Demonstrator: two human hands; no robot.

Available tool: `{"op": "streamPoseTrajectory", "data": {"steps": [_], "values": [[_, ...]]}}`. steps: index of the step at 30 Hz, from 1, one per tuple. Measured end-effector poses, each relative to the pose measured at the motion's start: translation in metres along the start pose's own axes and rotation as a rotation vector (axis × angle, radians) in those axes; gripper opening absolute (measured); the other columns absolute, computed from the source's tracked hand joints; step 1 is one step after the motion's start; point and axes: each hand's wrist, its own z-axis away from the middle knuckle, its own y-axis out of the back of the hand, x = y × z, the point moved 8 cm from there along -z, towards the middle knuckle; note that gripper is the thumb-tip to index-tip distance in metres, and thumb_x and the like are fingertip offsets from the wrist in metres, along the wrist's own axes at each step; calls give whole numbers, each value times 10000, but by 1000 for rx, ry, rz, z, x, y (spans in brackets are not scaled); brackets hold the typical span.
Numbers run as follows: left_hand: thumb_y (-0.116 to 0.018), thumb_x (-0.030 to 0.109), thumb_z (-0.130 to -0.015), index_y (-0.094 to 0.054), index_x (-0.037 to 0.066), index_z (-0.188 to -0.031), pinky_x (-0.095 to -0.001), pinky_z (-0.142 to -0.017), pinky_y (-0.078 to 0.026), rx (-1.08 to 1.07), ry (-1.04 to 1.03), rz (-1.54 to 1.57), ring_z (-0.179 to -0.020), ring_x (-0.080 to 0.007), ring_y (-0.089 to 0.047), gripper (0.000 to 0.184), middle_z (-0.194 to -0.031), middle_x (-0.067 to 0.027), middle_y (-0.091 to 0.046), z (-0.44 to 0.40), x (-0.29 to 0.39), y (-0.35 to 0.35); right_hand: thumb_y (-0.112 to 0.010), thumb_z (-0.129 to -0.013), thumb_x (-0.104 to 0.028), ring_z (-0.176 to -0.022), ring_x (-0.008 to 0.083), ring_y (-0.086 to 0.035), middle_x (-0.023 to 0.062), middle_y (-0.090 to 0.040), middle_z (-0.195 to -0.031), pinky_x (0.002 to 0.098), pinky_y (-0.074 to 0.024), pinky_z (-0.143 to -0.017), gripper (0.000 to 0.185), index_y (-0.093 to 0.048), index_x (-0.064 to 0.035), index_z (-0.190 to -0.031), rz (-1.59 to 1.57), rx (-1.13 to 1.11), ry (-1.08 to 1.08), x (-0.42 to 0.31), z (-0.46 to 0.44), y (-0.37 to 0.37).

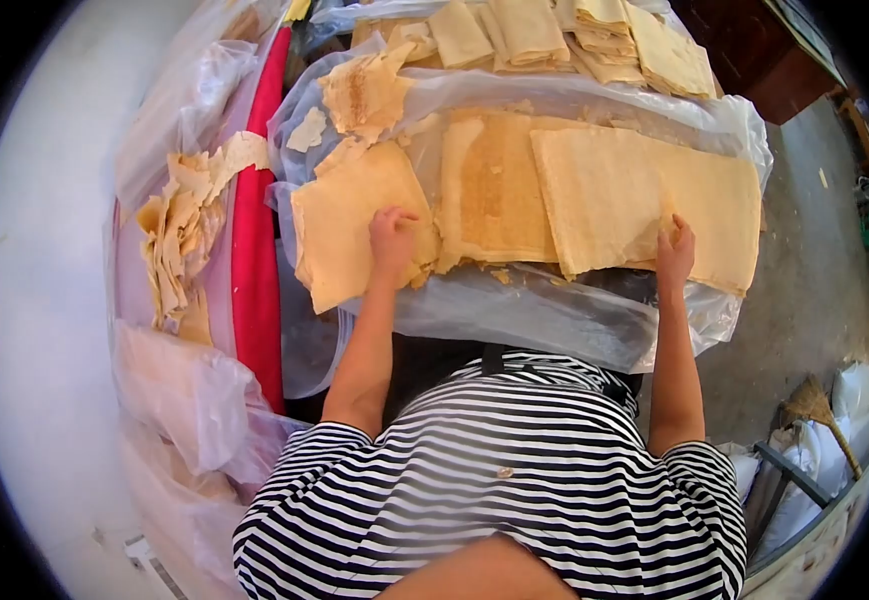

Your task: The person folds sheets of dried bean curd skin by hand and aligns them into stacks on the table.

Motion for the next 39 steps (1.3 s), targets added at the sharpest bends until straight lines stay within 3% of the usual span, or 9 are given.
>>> {"op": "streamPoseTrajectory", "data": {"steps": [3,8,10,13,15,23,28,33,39], "values": [[-615,-22,-689,-649,89,-996,-412,-939,-397,-131,435,727,-1123,-319,-460,329,-1119,-93,-544,1,-26,-6,-621,-821,-146,-1176,317,-486,146,-544,-1242,393,-390,-982,397,-554,-57,-1201,36,106,55,-3,4,17],[-573,24,-730,-645,49,-1022,-414,-863,-464,41,-411,-267,-1059,-334,-551,302,-1179,-142,-573,16,25,-4,-635,-790,-121,-1189,335,-466,153,-533,-1254,420,-375,-995,418,-556,-75,-1197,173,143,240,-13,10,15],[-582,77,-772,-638,29,-1059,-392,-820,-488,-645,-292,-201,-989,-296,-608,296,-1117,-159,-623,21,38,-31,-642,-777,-112,-1188,335,-467,154,-533,-1253,425,-374,-995,424,-559,-80,-1192,188,159,260,-21,7,16],[-594,95,-810,-626,0,-1048,-344,-819,-485,-951,-143,413,-947,-239,-634,258,-990,-160,-665,47,58,10,-657,-760,-111,-1199,339,-459,154,-520,-1273,427,-366,-1004,449,-554,-91,-1196,265,154,241,-41,11,24],[-594,115,-849,-635,2,-1030,-303,-808,-483,-950,152,718,-902,-187,-647,217,-889,-117,-687,51,52,18,-665,-758,-125,-1211,340,-450,141,-499,-1304,429,-361,-1010,465,-542,-96,-1205,256,113,392,-76,17,20],[-586,124,-875,-547,-32,-1195,-291,-877,-468,-484,340,950,-1031,-186,-596,358,-1126,-118,-619,12,66,-49,-737,-693,-313,-1352,307,-302,137,-364,-1435,462,-237,-1090,717,-463,-145,-1333,284,-599,855,-142,94,-52],[-592,108,-865,-526,-32,-1214,-290,-892,-456,-436,467,968,-1047,-175,-573,382,-1139,-114,-599,2,84,-83,-702,-694,-224,-1355,300,-301,140,-370,-1435,467,-211,-1099,683,-468,-147,-1331,271,-541,812,-136,95,-52],[-620,117,-843,-560,-12,-1143,-258,-653,-475,-511,598,1098,-794,-120,-562,333,-990,-59,-591,-24,94,-85,-626,-708,-112,-1337,289,-331,131,-403,-1411,469,-239,-1077,624,-483,-143,-1314,255,-461,749,-128,90,-60],[-627,122,-828,-583,-6,-1077,-265,-596,-465,-372,433,754,-727,-118,-552,283,-911,-37,-585,-71,90,-94,-529,-738,-42,-1295,261,-389,94,-453,-1366,456,-305,-999,535,-521,-141,-1264,376,-208,622,-126,63,-64]]}}
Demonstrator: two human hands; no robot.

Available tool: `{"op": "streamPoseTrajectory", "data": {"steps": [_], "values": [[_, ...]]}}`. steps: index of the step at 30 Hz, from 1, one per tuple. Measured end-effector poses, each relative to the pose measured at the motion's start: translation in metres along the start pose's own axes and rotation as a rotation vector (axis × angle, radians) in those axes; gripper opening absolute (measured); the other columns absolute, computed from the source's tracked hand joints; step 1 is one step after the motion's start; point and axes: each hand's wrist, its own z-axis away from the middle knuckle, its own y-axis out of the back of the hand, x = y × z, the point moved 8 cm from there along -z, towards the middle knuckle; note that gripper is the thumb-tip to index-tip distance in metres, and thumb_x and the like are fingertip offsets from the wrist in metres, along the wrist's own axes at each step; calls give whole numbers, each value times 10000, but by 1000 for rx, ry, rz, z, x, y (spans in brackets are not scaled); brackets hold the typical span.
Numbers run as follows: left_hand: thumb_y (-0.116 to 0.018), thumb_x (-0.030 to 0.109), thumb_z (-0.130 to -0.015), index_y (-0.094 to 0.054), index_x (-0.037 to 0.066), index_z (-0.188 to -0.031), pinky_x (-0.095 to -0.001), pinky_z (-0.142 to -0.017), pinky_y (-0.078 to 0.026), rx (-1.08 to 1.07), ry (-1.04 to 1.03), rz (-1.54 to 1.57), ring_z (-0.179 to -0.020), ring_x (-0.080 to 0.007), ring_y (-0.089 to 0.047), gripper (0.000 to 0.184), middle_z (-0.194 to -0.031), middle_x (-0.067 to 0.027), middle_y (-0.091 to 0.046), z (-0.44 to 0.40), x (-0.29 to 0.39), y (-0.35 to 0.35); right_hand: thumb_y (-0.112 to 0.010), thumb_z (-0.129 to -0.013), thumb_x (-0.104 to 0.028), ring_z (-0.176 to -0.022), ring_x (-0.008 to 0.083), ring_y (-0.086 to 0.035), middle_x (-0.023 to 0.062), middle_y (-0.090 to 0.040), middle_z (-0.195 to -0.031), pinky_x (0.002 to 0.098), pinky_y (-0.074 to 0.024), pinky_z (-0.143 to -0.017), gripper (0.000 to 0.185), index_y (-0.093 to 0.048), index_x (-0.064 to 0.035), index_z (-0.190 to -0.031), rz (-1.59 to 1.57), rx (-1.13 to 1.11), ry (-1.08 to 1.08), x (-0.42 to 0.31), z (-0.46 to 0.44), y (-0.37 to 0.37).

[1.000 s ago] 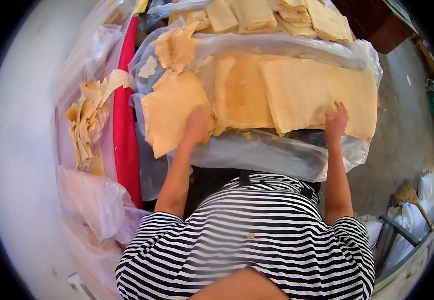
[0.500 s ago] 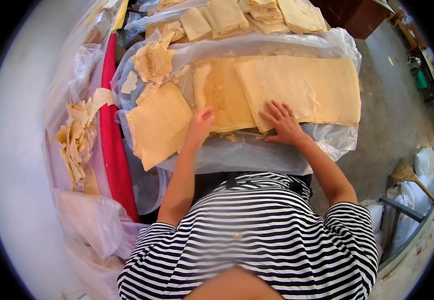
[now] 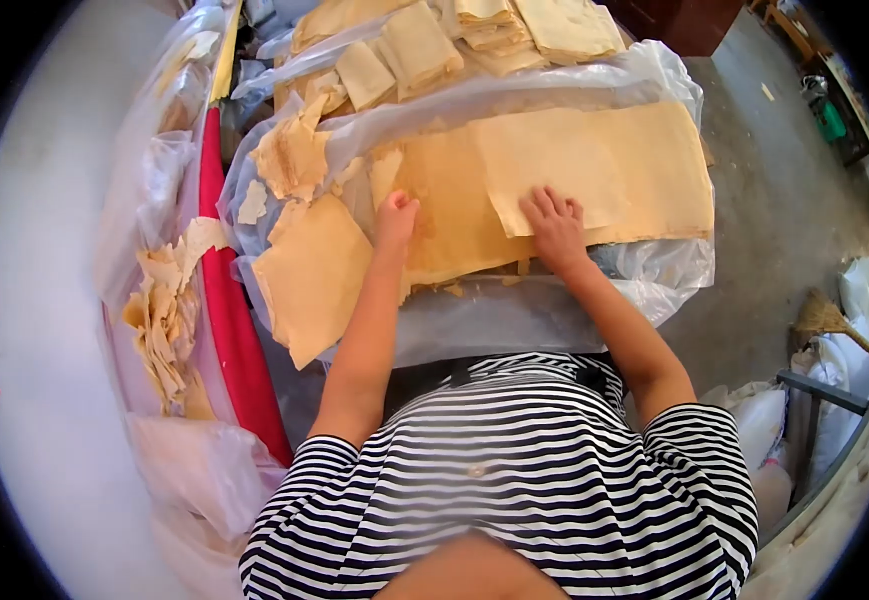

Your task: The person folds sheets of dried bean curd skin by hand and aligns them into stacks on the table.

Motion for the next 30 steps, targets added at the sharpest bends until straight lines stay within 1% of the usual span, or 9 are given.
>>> {"op": "streamPoseTrajectory", "data": {"steps": [6,16,18,21,22,25,27,28,30], "values": [[-632,118,-814,-594,23,-1070,-249,-601,-447,-51,187,270,-716,-109,-549,276,-851,-12,-596,-14,-14,2,-521,-738,-40,-1287,248,-404,81,-463,-1366,452,-277,-1015,533,-528,-155,-1259,34,120,12,10,6,3],[-611,181,-873,-551,47,-1144,-271,-699,-474,-294,79,281,-801,-118,-572,308,-899,-10,-605,-19,-2,-24,-521,-744,-53,-1293,231,-396,74,-466,-1368,441,-257,-1029,519,-535,-144,-1255,22,122,-12,11,8,4],[-606,205,-889,-504,54,-1201,-289,-739,-475,-392,116,752,-882,-140,-581,361,-1004,-36,-595,-8,5,-40,-515,-753,-67,-1291,229,-398,75,-468,-1366,442,-257,-1027,507,-537,-145,-1254,34,113,-10,11,8,1],[-610,216,-887,-443,68,-1271,-310,-779,-477,-471,62,1114,-947,-171,-585,444,-1136,-43,-573,27,-5,-53,-506,-766,-85,-1287,240,-399,87,-467,-1364,446,-260,-1020,489,-545,-150,-1248,44,117,-4,11,8,1],[-610,216,-887,-443,68,-1271,-310,-779,-477,-479,61,1111,-947,-171,-585,444,-1136,-43,-573,39,-17,-58,-506,-766,-85,-1287,240,-399,87,-467,-1364,446,-260,-1020,489,-545,-150,-1248,47,120,-10,12,7,2],[-641,212,-849,-514,40,-1226,-317,-743,-460,-425,33,850,-1021,-132,-526,433,-1218,-48,-548,73,-36,-74,-498,-777,-95,-1280,260,-403,103,-469,-1356,459,-267,-1010,475,-551,-157,-1245,60,107,18,8,7,3],[-634,235,-854,-584,37,-1086,-340,-712,-461,-328,-195,244,-867,-190,-572,309,-1057,-49,-623,92,0,-82,-499,-782,-102,-1266,279,-414,113,-472,-1347,483,-284,-990,470,-554,-161,-1244,77,119,39,6,6,6],[-634,235,-854,-584,37,-1086,-340,-712,-461,-331,-198,251,-867,-190,-572,309,-1057,-49,-623,99,21,-85,-499,-782,-102,-1266,279,-414,113,-472,-1347,483,-284,-990,470,-554,-161,-1244,85,119,40,8,5,6],[-632,237,-855,-608,-5,-1010,-371,-743,-473,-253,-68,-208,-792,-260,-603,288,-936,-84,-655,102,39,-86,-497,-791,-109,-1255,285,-425,114,-474,-1342,513,-298,-975,453,-555,-158,-1238,120,117,57,10,3,4]]}}
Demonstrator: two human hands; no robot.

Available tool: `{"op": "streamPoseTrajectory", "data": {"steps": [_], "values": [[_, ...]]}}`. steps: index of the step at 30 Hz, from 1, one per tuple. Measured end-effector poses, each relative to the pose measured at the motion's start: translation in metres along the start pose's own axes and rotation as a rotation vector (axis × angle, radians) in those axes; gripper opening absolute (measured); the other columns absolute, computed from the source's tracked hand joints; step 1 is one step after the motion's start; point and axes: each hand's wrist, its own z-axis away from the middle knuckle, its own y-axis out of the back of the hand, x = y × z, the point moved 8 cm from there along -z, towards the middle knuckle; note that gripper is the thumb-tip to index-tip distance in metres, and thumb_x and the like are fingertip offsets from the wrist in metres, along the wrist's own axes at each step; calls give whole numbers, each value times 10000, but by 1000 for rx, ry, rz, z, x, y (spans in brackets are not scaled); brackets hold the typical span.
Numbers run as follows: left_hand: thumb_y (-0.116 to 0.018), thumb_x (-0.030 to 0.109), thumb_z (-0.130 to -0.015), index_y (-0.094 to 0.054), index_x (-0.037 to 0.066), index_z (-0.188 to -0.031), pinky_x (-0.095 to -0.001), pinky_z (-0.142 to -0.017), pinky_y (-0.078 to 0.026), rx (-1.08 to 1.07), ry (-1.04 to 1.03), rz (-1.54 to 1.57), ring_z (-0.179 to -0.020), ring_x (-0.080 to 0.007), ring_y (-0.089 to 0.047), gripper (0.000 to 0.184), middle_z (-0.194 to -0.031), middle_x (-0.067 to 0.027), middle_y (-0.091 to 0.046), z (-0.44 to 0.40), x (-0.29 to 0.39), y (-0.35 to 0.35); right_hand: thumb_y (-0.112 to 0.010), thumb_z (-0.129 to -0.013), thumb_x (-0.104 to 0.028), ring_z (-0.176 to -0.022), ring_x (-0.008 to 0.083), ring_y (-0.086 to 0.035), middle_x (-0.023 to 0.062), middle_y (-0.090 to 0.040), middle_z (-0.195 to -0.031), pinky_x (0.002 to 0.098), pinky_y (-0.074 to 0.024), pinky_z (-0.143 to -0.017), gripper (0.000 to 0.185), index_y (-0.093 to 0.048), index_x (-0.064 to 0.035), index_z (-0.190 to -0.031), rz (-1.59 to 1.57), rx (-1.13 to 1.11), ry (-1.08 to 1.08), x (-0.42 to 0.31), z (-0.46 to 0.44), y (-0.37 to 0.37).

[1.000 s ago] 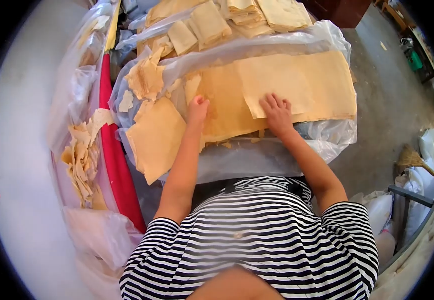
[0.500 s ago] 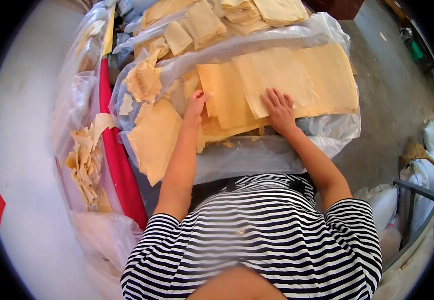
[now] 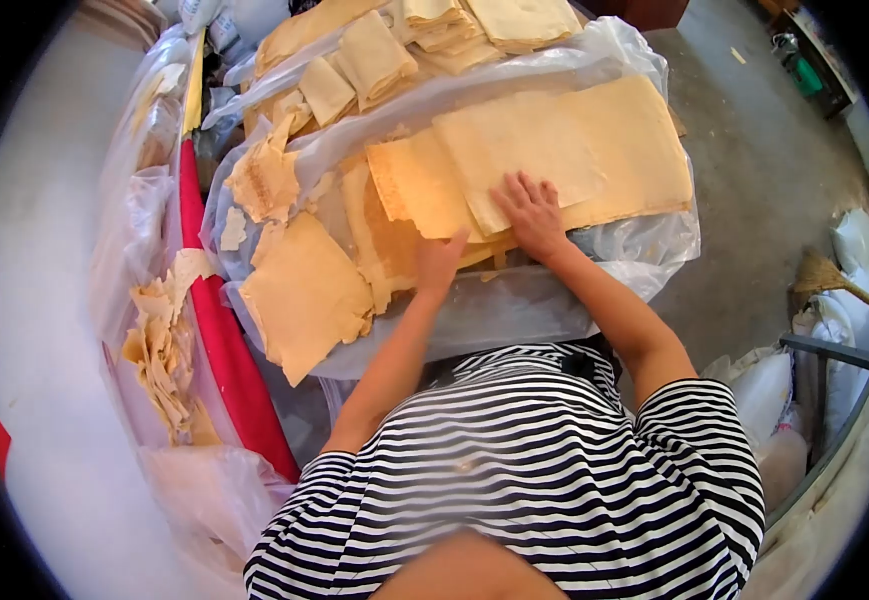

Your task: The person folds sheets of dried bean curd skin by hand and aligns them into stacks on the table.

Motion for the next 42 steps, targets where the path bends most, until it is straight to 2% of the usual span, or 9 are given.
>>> {"op": "streamPoseTrajectory", "data": {"steps": [4,6,13,19,21,30,35,37,42], "values": [[-632,259,-854,-562,-56,-1092,-384,-837,-462,278,-62,-78,-923,-301,-601,401,-1031,-143,-634,-27,-27,-12,-497,-799,-113,-1253,288,-428,113,-475,-1341,531,-305,-969,444,-548,-154,-1238,57,-15,-38,26,4,2],[-620,174,-859,-508,-68,-1177,-374,-899,-439,395,-115,408,-1029,-293,-575,415,-1124,-174,-601,-25,-29,-8,-497,-806,-122,-1262,289,-423,110,-476,-1344,539,-309,-971,442,-535,-151,-1246,109,-32,-71,39,11,4],[-600,194,-880,-437,-78,-1241,-363,-935,-413,282,-267,390,-1080,-284,-543,481,-1188,-185,-561,-22,20,-15,-503,-810,-136,-1285,291,-400,98,-448,-1377,567,-311,-965,467,-518,-178,-1275,90,-81,-65,38,18,2],[-595,167,-863,-429,-66,-1249,-384,-937,-401,109,-451,-254,-1134,-335,-492,480,-1233,-217,-497,-40,62,-43,-529,-812,-175,-1314,306,-365,84,-437,-1389,611,-283,-972,498,-506,-292,-1295,31,-124,-21,32,20,6],[-595,154,-843,-420,-55,-1271,-394,-962,-395,105,-688,-355,-1154,-368,-469,508,-1246,-229,-476,-38,91,-64,-532,-815,-185,-1319,307,-359,86,-441,-1383,621,-269,-981,475,-513,-249,-1285,-5,-122,-4,35,23,4],[-582,147,-833,-414,-66,-1297,-404,-1036,-350,-29,-739,-220,-1219,-416,-415,537,-1316,-262,-430,-60,105,-129,-612,-795,-228,-1308,282,-373,135,-472,-1332,504,-290,-1038,423,-549,-42,-1170,-229,-107,-30,53,40,24],[-610,199,-793,-536,-32,-1142,-457,-1043,-319,-114,-795,-381,-1269,-395,-374,425,-1349,-252,-413,-58,89,-150,-640,-776,-191,-1212,301,-470,128,-557,-1219,451,-330,-1023,331,-592,-56,-1073,-440,-70,-174,80,63,56],[-624,221,-774,-569,-15,-1081,-472,-1044,-304,-79,-864,-529,-1284,-382,-363,390,-1358,-246,-410,-52,95,-151,-639,-770,-148,-1100,307,-542,118,-593,-1143,433,-379,-974,296,-598,-59,-1049,-481,155,-358,100,63,87],[-677,183,-717,-562,34,-1043,-466,-1040,-318,-60,-942,-477,-1224,-403,-413,376,-1319,-222,-451,-37,104,-145,-614,-783,-120,-992,324,-573,115,-609,-1076,401,-455,-847,251,-601,-67,-1029,-601,303,-301,77,7,96]]}}
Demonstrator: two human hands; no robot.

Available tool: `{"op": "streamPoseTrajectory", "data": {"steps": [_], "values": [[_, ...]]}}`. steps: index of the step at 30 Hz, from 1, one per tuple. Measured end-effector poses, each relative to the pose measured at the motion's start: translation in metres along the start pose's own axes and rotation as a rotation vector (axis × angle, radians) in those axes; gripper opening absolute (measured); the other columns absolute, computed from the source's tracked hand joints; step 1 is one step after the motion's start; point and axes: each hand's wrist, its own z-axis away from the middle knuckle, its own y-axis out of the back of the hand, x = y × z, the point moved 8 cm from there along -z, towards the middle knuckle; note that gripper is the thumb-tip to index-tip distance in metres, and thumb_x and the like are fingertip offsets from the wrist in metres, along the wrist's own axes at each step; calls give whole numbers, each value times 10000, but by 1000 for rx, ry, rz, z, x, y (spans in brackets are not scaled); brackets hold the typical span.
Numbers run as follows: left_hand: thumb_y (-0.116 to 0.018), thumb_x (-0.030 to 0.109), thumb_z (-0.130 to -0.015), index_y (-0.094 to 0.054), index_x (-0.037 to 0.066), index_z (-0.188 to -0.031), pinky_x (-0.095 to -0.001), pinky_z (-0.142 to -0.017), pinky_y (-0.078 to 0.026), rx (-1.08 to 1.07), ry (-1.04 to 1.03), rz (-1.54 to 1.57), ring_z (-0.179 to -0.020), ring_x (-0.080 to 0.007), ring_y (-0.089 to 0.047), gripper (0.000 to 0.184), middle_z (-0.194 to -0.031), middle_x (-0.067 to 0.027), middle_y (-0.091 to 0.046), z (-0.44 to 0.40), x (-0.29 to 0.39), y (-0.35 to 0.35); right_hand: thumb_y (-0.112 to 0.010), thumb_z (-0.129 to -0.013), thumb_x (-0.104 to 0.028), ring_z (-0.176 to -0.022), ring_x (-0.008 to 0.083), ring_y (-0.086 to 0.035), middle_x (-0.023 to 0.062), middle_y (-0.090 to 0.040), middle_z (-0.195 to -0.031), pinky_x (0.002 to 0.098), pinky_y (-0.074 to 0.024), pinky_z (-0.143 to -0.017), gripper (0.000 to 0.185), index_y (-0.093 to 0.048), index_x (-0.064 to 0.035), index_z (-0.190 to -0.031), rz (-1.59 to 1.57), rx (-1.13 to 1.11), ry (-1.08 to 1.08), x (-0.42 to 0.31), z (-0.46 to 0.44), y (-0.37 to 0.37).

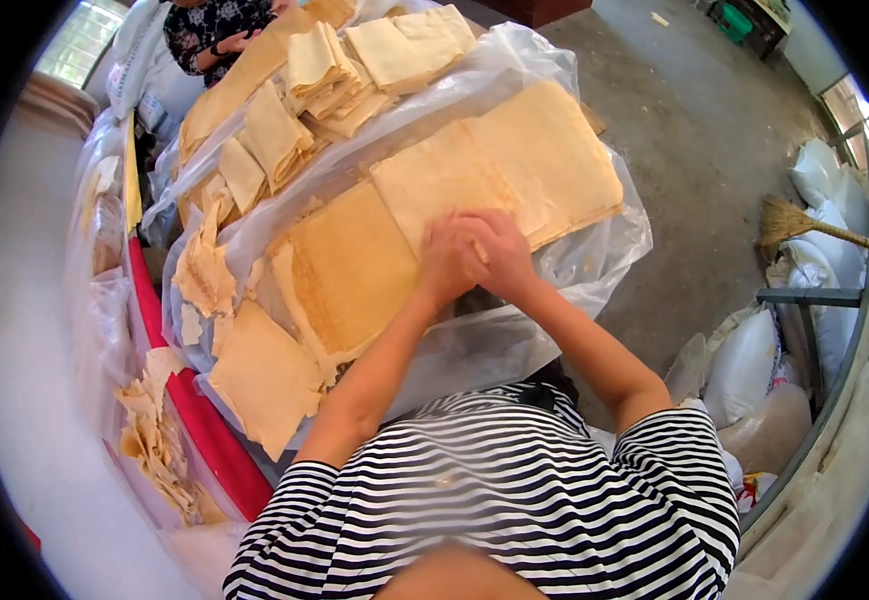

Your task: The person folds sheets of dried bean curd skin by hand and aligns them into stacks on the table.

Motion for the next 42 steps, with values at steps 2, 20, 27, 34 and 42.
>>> {"op": "streamPoseTrajectory", "data": {"steps": [2,20,27,34,42], "values": [[-683,197,-712,-557,39,-1084,-467,-1039,-319,-111,46,123,-1218,-390,-424,423,-1290,-206,-484,-1,4,8,-606,-788,-115,-970,326,-575,113,-609,-1056,387,-473,-806,243,-605,-73,-1027,-124,-44,-31,15,-5,-26],[-651,172,-762,-627,31,-1044,-381,-802,-492,269,848,13,-876,-301,-641,316,-934,-167,-667,-53,-210,43,-612,-763,-88,-832,290,-539,87,-543,-878,380,-476,-693,156,-602,-93,-919,281,-121,42,47,-1,-73],[-609,178,-771,-638,20,-871,-413,-777,-482,68,870,308,-873,-322,-636,189,-850,-158,-667,-63,-225,28,-607,-754,-79,-836,293,-545,94,-542,-869,382,-474,-696,155,-595,-90,-907,263,-111,43,47,0,-72],[-612,93,-868,-542,35,-935,-269,-689,-449,369,609,919,-745,-106,-528,114,-829,-4,-568,-59,-166,40,-611,-752,-91,-800,290,-562,93,-543,-843,382,-487,-663,147,-600,-97,-898,294,-72,45,41,-3,-70],[-584,184,-887,-546,1,-1121,-301,-771,-489,-165,894,977,-883,-159,-600,299,-1041,-79,-633,19,-92,2,-624,-788,-150,-861,314,-561,103,-557,-894,401,-483,-721,167,-614,-93,-945,203,-104,1,47,0,-66]]}}
